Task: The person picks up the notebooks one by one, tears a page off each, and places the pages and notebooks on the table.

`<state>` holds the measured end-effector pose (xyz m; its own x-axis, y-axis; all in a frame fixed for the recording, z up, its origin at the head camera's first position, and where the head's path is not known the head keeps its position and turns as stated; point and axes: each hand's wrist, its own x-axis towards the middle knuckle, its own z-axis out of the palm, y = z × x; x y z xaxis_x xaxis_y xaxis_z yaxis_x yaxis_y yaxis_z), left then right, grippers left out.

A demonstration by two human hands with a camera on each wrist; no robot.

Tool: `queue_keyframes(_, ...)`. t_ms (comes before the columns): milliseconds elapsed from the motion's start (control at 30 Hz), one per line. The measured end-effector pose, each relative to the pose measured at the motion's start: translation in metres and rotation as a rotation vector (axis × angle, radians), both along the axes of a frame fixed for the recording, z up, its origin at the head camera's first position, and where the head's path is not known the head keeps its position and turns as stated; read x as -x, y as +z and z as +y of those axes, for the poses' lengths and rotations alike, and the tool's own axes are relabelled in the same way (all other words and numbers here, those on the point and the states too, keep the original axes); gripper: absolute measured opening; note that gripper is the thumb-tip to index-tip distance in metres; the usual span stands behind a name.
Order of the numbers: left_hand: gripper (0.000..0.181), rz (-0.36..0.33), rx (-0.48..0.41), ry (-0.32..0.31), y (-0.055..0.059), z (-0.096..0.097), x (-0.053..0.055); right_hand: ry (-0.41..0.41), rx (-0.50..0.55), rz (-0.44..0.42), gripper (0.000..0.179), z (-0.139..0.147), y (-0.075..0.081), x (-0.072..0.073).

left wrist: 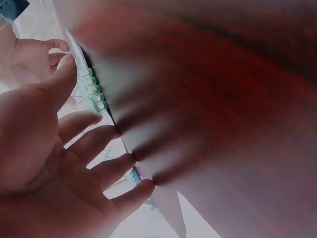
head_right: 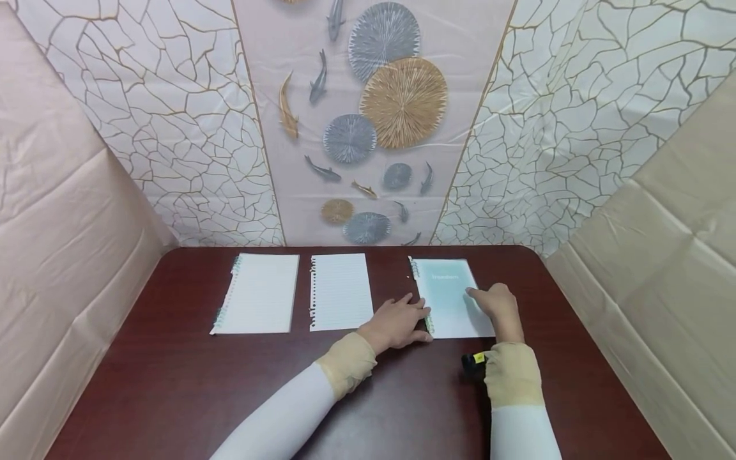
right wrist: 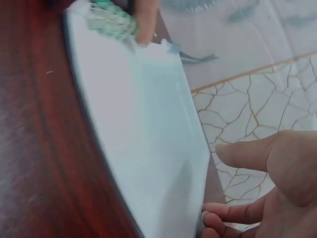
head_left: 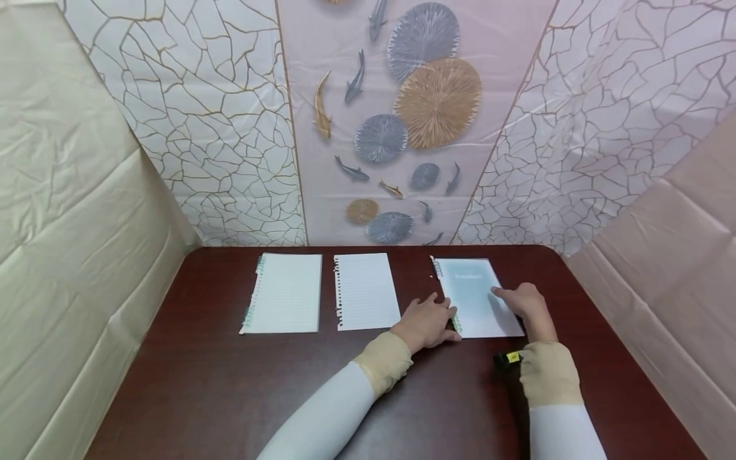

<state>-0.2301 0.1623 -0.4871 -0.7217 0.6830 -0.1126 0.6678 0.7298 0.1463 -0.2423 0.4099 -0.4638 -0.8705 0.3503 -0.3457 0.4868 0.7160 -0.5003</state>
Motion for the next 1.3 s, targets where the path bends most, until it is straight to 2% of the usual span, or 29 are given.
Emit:
queue_keyframes(133, 0.067, -0.023, 0.01, 0.002, 0.002, 0.0, 0.001, -0.009, 0.057, -0.029, 0.094, 0.004, 0.002, 0.003)
queue_keyframes(267, 0.068, -0.038, 0.014, 0.0, 0.003, 0.0, 0.001, 0.008, 0.061, -0.028, 0.091, 0.006, 0.005, 0.004)
queue_keyframes(633, 0.068, -0.064, 0.001, -0.006, 0.004, -0.004, 0.002, 0.04, -0.063, 0.069, 0.05, -0.002, 0.007, -0.001)
queue_keyframes(900, 0.069, -0.09, -0.02, -0.013, 0.003, -0.005, 0.0, 0.12, -0.162, 0.092, 0.058, -0.012, 0.011, -0.008)
queue_keyframes(1100, 0.071, -0.081, -0.014, -0.01, 0.002, -0.006, 0.001, 0.113, -0.174, 0.123, 0.064, -0.022, 0.012, -0.013)
queue_keyframes(1200, 0.071, -0.084, -0.016, -0.011, 0.003, -0.006, 0.001, 0.102, -0.166, 0.163, 0.064, -0.024, 0.014, -0.014)
queue_keyframes(1300, 0.071, -0.098, -0.019, -0.01, 0.003, -0.006, 0.001, 0.093, -0.146, 0.24, 0.058, -0.026, 0.018, -0.016)
